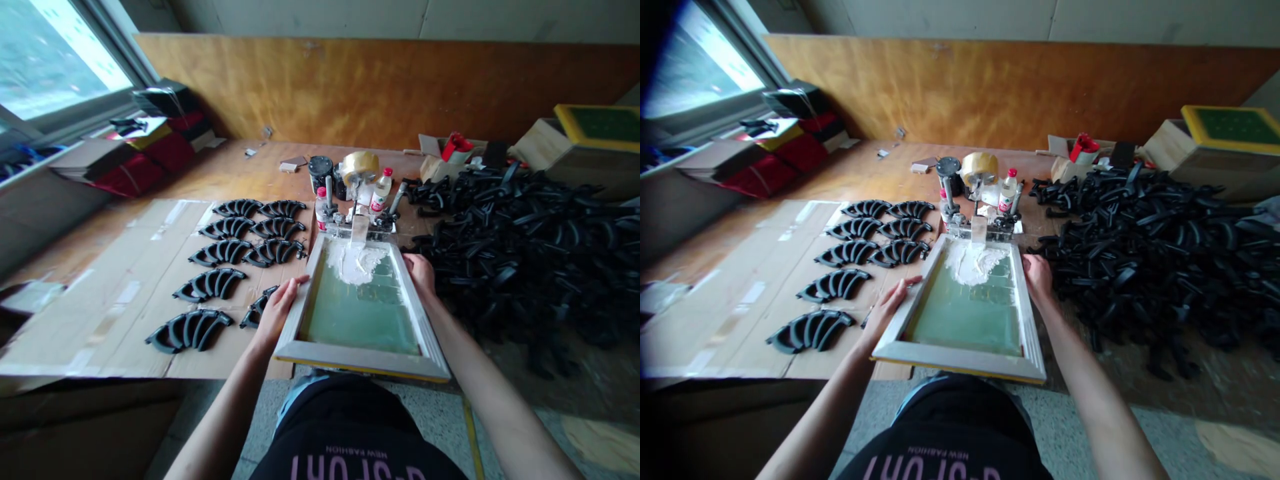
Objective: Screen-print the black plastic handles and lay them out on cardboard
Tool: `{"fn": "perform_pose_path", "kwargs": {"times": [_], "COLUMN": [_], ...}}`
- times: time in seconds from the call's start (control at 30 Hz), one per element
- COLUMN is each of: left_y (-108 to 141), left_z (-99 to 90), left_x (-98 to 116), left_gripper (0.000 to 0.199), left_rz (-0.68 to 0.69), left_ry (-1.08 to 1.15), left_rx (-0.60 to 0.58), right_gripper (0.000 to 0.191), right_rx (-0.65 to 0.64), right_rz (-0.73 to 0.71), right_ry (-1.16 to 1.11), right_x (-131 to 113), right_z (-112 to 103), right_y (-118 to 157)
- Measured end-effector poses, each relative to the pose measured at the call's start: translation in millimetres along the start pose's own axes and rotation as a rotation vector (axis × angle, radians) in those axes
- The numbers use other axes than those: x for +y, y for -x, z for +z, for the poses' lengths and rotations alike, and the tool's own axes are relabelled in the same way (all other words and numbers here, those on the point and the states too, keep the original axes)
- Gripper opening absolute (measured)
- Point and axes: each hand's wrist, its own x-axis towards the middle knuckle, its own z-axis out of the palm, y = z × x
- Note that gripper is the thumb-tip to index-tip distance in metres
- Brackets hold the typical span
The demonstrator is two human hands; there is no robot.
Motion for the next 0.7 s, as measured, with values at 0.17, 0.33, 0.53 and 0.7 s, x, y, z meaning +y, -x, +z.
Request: {"fn": "perform_pose_path", "kwargs": {"times": [0.17, 0.33, 0.53, 0.7], "left_y": [-5.2, -17.2, -20.0, -18.2], "left_z": [5.2, 8.7, 6.3, 9.2], "left_x": [-68.2, -99.7, -111.6, -106.2], "left_gripper": [0.077, 0.073, 0.072, 0.070], "left_rz": [-0.183, -0.194, -0.175, -0.168], "left_ry": [0.040, -0.024, -0.018, -0.013], "left_rx": [-0.050, -0.062, -0.057, -0.047], "right_gripper": [0.054, 0.021, 0.020, 0.018], "right_rx": [0.113, -0.223, -0.434, -0.547], "right_rz": [-0.279, -0.308, -0.649, -0.806], "right_ry": [0.009, 0.202, 0.164, 0.023], "right_x": [-51.7, -101.9, -83.5, -76.3], "right_z": [8.5, 34.4, 21.3, 3.3], "right_y": [-51.0, -58.4, -9.3, -8.8]}}
